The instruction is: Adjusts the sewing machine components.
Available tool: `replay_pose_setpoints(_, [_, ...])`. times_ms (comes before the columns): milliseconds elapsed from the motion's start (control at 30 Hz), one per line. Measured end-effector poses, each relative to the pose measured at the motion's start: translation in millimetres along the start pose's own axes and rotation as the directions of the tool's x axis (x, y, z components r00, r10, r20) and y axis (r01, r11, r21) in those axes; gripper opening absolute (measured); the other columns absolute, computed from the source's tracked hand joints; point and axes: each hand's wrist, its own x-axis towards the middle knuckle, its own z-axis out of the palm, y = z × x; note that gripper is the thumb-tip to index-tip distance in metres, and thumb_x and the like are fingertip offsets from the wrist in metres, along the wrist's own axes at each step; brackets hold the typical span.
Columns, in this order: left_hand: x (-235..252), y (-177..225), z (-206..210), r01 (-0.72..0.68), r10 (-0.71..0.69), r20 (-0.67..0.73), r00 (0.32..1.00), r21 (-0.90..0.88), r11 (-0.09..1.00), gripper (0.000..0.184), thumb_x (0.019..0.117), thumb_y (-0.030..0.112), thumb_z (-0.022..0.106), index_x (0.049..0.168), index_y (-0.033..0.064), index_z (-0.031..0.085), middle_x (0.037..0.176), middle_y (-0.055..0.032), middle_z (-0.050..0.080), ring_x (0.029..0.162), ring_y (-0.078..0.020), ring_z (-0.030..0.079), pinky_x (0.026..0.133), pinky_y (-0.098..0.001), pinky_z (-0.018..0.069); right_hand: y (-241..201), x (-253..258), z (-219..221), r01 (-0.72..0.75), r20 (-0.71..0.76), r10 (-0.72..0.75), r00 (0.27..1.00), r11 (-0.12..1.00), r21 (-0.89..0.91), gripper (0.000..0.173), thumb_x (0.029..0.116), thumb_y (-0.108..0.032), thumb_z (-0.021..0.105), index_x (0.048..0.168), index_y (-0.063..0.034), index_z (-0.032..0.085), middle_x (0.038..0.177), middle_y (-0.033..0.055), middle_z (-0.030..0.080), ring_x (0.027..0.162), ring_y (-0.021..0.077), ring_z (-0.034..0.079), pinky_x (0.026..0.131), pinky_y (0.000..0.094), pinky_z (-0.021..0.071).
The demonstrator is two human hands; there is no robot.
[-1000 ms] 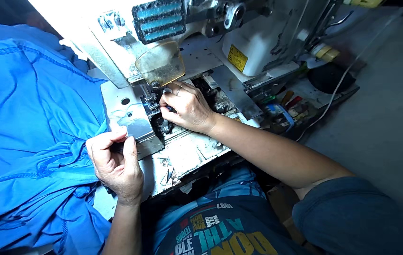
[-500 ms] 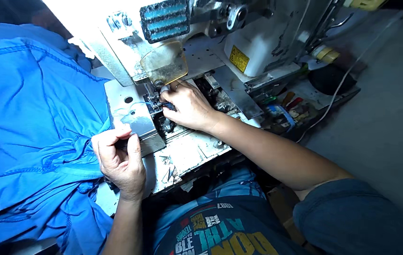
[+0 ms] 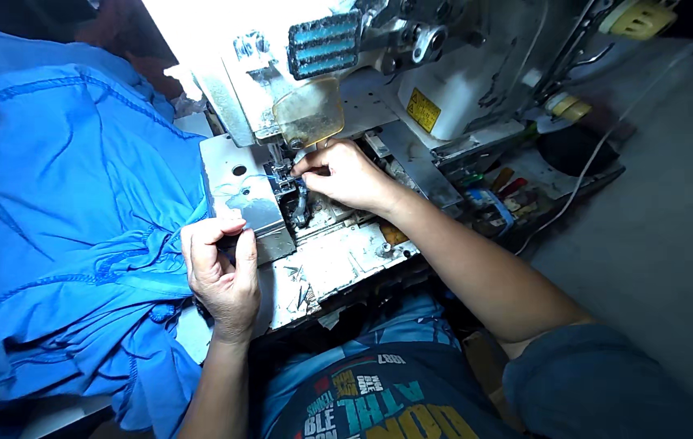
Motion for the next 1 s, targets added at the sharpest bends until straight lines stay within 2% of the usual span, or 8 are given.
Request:
replay_pose_setpoints(233, [72,10,-28,0.259,-0.313,0.348,0.884,0.193,0.946,0.02,0.0976,0.014,0.062,0.115,0.005,0.064,0.102,0.0036,0.064,0.089,0.0031,0.061,0.082,-0.0159,0.0515,-6,17,3,-0.13,0.02,0.13,0.991,0.991,-0.012,0.008,0.088,-0.01,0.071,0.084,-0.0035,0.071,0.079,0.0072,0.066,0.075,0.0155,0.06,0.074,0.0374,0.0482])
replay_pose_setpoints(400, [137,-4,-12,0.304,-0.42,0.456,0.785,0.308,0.902,0.014,0.099,0.013,0.06,0.108,0.0038,0.067,0.09,0.0038,0.065,0.08,0.0031,0.063,0.078,-0.0184,0.0535,-16,30,-2,-0.287,-0.374,0.385,0.844,0.912,0.293,0.012,0.0902,-0.002,0.07,0.098,0.0069,0.071,0.095,0.017,0.071,0.093,0.0204,0.066,0.088,0.0381,0.0509])
replay_pose_setpoints(500, [154,-8,18,0.635,-0.624,0.454,0.635,0.152,0.757,0.014,0.1017,0.0,0.053,0.095,0.0096,0.06,0.072,0.0076,0.068,0.062,-0.0013,0.068,0.063,-0.0183,0.0594,-14,52,-1,-0.142,-0.265,0.629,0.731,0.519,0.843,0.013,0.1016,-0.001,0.053,0.09,-0.0046,0.058,0.077,0.0011,0.058,0.069,0.0061,0.058,0.065,0.0231,0.0526])
replay_pose_setpoints(567, [156,-11,32,0.756,-0.676,0.49,0.551,0.05,0.652,0.018,0.1038,-0.001,0.046,0.095,0.01,0.058,0.067,0.0037,0.07,0.054,-0.0056,0.068,0.052,-0.0198,0.0582,-13,62,8,-0.004,-0.153,0.662,0.734,0.23,0.973,0.017,0.1037,-0.001,0.046,0.091,-0.0081,0.056,0.078,0.0012,0.058,0.071,0.009,0.059,0.067,0.0273,0.0538])
replay_pose_setpoints(633, [153,-15,41,0.805,-0.685,0.52,0.51,-0.01,0.593,0.019,0.1056,0.0,0.044,0.096,0.0116,0.055,0.065,0.0031,0.067,0.048,-0.0048,0.064,0.045,-0.0176,0.0545,-13,65,15,0.054,-0.122,0.646,0.753,0.125,0.991,0.021,0.1049,-0.002,0.041,0.091,-0.0082,0.056,0.079,0.0017,0.059,0.074,0.0098,0.059,0.069,0.0284,0.0537])
replay_pose_setpoints(733, [145,-33,43,0.827,-0.66,0.563,0.498,-0.079,0.557,0.026,0.1026,0.001,0.044,0.085,0.0173,0.056,0.058,0.0072,0.06,0.043,0.0009,0.053,0.042,-0.0127,0.0456,-10,66,20,0.072,-0.139,0.634,0.761,0.13,0.989,0.021,0.1041,-0.002,0.04,0.09,-0.0084,0.055,0.078,0.0015,0.058,0.073,0.009,0.059,0.068,0.0275,0.0533])
replay_pose_setpoints(800, [145,-36,42,0.836,-0.656,0.581,0.482,-0.081,0.542,0.03,0.1023,0.001,0.044,0.081,0.0186,0.056,0.058,0.0076,0.059,0.044,0.0016,0.05,0.042,-0.0118,0.0431,-8,68,18,0.02,-0.172,0.621,0.764,0.244,0.97,0.018,0.1039,0.0,0.042,0.093,-0.007,0.054,0.08,0.002,0.055,0.074,0.0089,0.057,0.069,0.0269,0.0518])
replay_pose_setpoints(1000, [145,-34,46,0.856,-0.713,0.53,0.46,-0.053,0.513,0.027,0.104,0.001,0.043,0.085,0.0164,0.057,0.06,0.0068,0.063,0.048,-0.0003,0.058,0.048,-0.0138,0.0519,-12,64,7,-0.085,-0.239,0.609,0.756,0.454,0.887,0.014,0.1017,0.003,0.048,0.095,-0.0033,0.057,0.082,0.0029,0.056,0.077,0.0079,0.057,0.072,0.0253,0.0511])
